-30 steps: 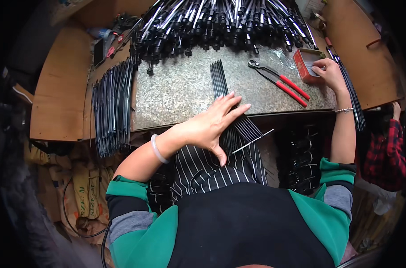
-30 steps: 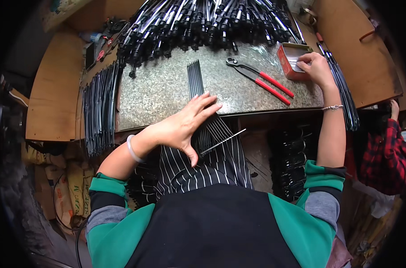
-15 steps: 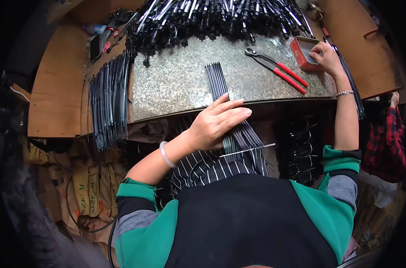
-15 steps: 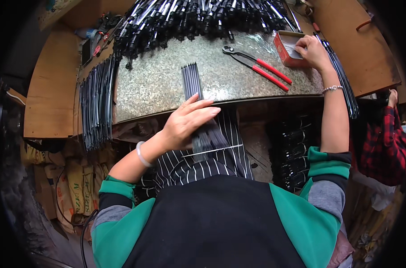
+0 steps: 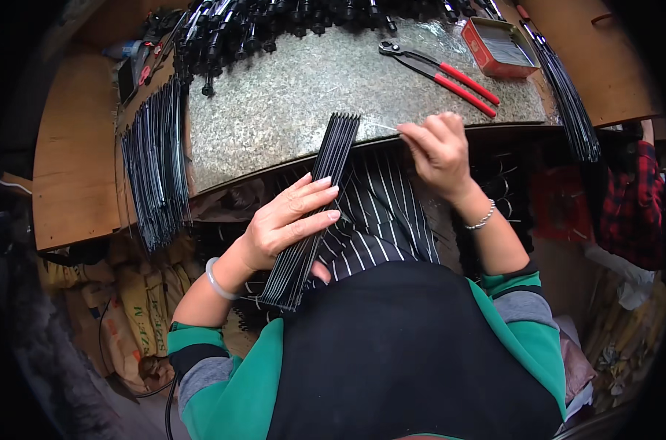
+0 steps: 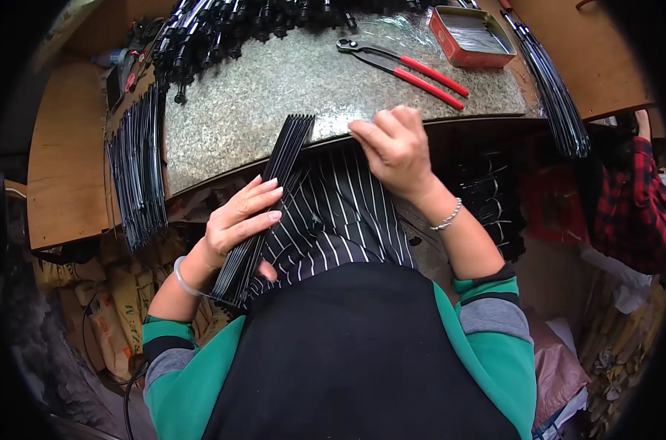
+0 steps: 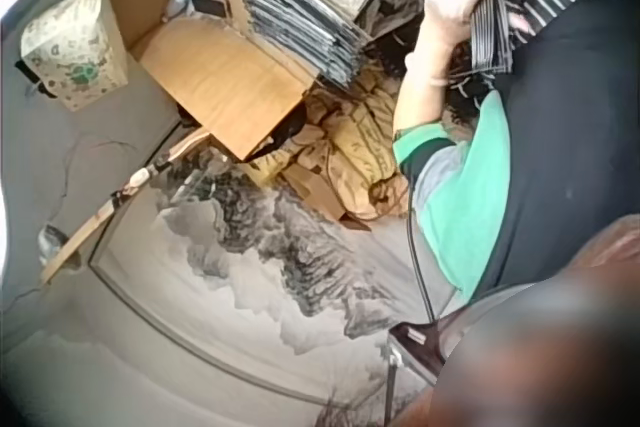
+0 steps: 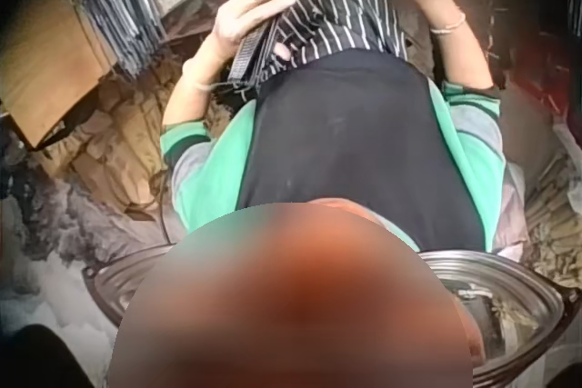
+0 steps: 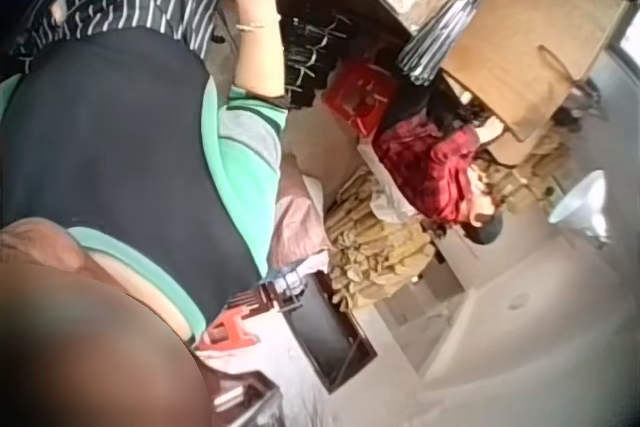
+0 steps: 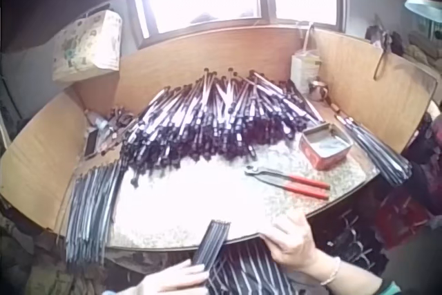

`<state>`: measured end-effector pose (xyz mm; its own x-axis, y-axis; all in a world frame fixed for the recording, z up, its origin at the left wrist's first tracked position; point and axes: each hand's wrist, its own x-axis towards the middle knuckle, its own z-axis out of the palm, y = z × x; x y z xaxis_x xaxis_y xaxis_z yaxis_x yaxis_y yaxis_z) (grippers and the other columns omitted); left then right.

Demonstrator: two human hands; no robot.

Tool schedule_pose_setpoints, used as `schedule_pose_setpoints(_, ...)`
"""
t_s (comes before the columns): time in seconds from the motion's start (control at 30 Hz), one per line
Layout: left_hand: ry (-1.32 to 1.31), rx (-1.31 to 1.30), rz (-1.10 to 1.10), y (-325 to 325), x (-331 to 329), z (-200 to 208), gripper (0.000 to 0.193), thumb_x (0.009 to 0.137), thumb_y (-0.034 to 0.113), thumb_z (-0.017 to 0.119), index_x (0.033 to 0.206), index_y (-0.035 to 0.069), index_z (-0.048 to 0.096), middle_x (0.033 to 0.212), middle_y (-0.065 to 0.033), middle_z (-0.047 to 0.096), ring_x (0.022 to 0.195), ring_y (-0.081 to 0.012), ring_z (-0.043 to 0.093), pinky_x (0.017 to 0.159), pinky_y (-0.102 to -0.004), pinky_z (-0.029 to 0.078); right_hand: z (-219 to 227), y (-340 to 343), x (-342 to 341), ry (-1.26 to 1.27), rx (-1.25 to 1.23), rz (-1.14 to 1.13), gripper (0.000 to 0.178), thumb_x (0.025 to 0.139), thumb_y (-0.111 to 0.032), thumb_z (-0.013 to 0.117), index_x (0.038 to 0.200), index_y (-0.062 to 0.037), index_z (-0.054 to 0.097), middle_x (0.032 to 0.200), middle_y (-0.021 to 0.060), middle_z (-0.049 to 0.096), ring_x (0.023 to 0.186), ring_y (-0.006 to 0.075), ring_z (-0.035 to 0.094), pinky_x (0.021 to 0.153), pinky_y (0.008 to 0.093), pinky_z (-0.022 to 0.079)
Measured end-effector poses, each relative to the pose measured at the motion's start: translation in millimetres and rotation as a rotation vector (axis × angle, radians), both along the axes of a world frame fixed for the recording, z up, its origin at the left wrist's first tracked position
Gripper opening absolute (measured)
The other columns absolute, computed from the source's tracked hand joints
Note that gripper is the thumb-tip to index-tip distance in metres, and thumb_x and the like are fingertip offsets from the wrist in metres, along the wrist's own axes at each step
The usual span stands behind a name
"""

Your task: Assemble and process bundles of black wires at a factory workstation using pliers.

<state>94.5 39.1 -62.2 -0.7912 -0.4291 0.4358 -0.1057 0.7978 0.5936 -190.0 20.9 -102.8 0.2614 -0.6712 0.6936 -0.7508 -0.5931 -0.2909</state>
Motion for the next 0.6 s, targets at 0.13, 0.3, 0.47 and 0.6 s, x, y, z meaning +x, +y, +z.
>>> schedule_pose_setpoints(0.13, -0.018, -0.007, -0.023, -1.8, -0.7, 4.7, 0.056, 0.067, 0.037, 0.066, 0.110, 0.002, 0.059, 0.116, -0.0216, 0.055, 0.113, -0.0368, 0.051, 0.097, -0.0503, 0.037, -19.6, 3.4, 9.4, 0.021, 0.001, -0.043, 0.026, 0.071, -0.005, 0.065, 0.097, -0.0109, 0.065, 0.066, 0.0030, 0.045, 0.067, 0.0209, 0.045, 0.070, 0.0333, 0.035)
schedule_pose_setpoints(0.3, -0.085, -0.128, -0.065, -8.7, 7.1, -1.9, 0.055, 0.069, 0.037, 0.064, 0.109, 0.000, 0.058, 0.114, -0.0217, 0.056, 0.111, -0.0367, 0.052, 0.096, -0.0501, 0.038, -23.8, 2.9, 8.4, 0.018, -0.016, -0.059, 0.028, 0.071, -0.005, 0.064, 0.098, -0.0115, 0.065, 0.066, 0.0025, 0.045, 0.068, 0.0204, 0.045, 0.074, 0.0337, 0.034)
schedule_pose_setpoints(0.47, -0.081, -0.129, -0.065, -11.2, 9.0, -3.3, 0.057, 0.069, 0.038, 0.065, 0.108, -0.002, 0.057, 0.113, -0.0220, 0.056, 0.110, -0.0368, 0.053, 0.095, -0.0501, 0.040, -26.3, 3.0, 6.1, 0.012, -0.017, -0.048, 0.028, 0.071, -0.005, 0.064, 0.098, -0.0115, 0.065, 0.066, 0.0024, 0.044, 0.068, 0.0205, 0.045, 0.074, 0.0334, 0.034)
schedule_pose_setpoints(0.6, -0.079, -0.101, -0.064, -10.0, 7.6, 0.9, 0.058, 0.068, 0.040, 0.064, 0.108, -0.002, 0.057, 0.113, -0.0220, 0.056, 0.109, -0.0372, 0.053, 0.094, -0.0500, 0.040, -26.3, 3.1, 6.5, 0.014, -0.022, -0.039, 0.029, 0.071, -0.005, 0.064, 0.099, -0.0117, 0.065, 0.065, 0.0021, 0.044, 0.067, 0.0203, 0.044, 0.074, 0.0334, 0.034)
